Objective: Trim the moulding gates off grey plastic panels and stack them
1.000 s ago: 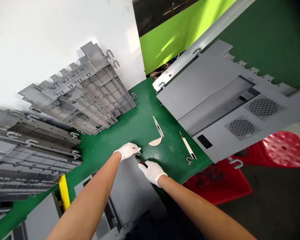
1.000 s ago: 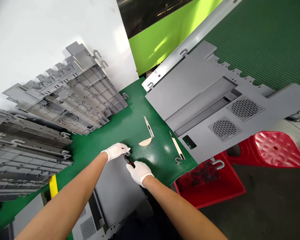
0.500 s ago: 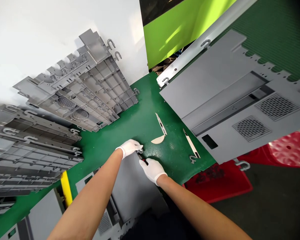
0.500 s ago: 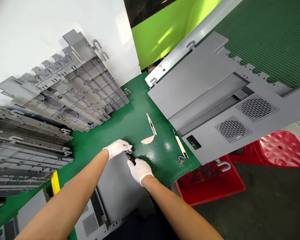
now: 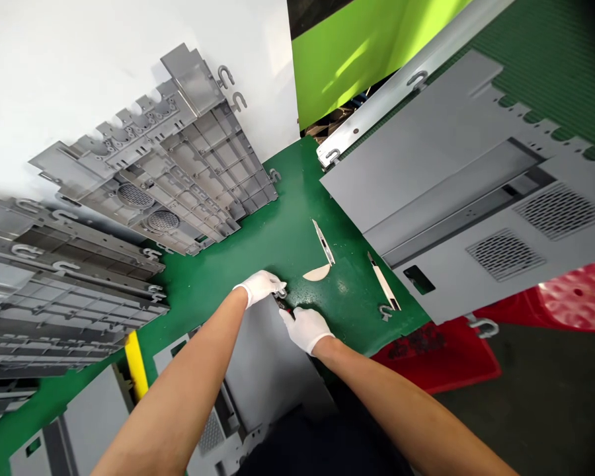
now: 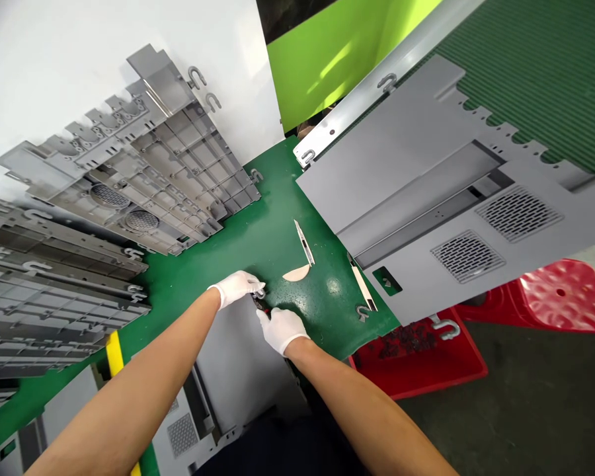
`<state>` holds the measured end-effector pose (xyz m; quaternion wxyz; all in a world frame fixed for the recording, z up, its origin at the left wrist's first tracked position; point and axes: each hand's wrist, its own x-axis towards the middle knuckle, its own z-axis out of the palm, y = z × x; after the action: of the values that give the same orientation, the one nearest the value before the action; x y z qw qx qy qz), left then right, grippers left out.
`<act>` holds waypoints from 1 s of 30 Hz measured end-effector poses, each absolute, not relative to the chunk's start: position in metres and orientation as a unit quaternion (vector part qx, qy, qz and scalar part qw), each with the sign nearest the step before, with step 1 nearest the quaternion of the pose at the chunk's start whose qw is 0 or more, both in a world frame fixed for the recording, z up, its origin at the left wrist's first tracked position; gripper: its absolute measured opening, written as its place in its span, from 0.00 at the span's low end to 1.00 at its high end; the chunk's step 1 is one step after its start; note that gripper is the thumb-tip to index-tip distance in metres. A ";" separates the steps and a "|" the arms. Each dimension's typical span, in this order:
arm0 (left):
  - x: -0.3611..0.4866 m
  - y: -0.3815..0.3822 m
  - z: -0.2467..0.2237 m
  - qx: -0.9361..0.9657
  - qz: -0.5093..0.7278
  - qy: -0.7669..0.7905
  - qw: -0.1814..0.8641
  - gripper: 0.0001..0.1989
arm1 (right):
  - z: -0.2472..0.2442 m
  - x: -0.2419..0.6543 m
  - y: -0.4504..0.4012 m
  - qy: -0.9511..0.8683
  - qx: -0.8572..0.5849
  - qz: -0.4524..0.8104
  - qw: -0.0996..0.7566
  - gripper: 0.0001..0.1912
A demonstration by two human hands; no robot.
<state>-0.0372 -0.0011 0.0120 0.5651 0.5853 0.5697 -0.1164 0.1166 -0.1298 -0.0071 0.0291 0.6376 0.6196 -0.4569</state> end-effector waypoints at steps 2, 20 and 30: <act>-0.037 -0.001 0.013 0.588 -0.115 0.571 0.561 0.24 | -0.007 0.119 -0.128 0.621 0.635 -0.458 0.027 0.36; -0.040 -0.002 0.012 0.584 -0.116 0.597 0.538 0.23 | -0.002 0.099 -0.127 0.597 0.662 -0.453 0.007 0.37; -0.031 -0.002 0.016 0.580 -0.083 0.624 0.518 0.20 | 0.001 0.126 -0.118 0.625 0.637 -0.451 0.024 0.38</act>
<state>-0.0311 -0.0017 0.0161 0.5180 0.5797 0.6235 -0.0832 0.1259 -0.1179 0.0006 0.0237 0.6373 0.6247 -0.4506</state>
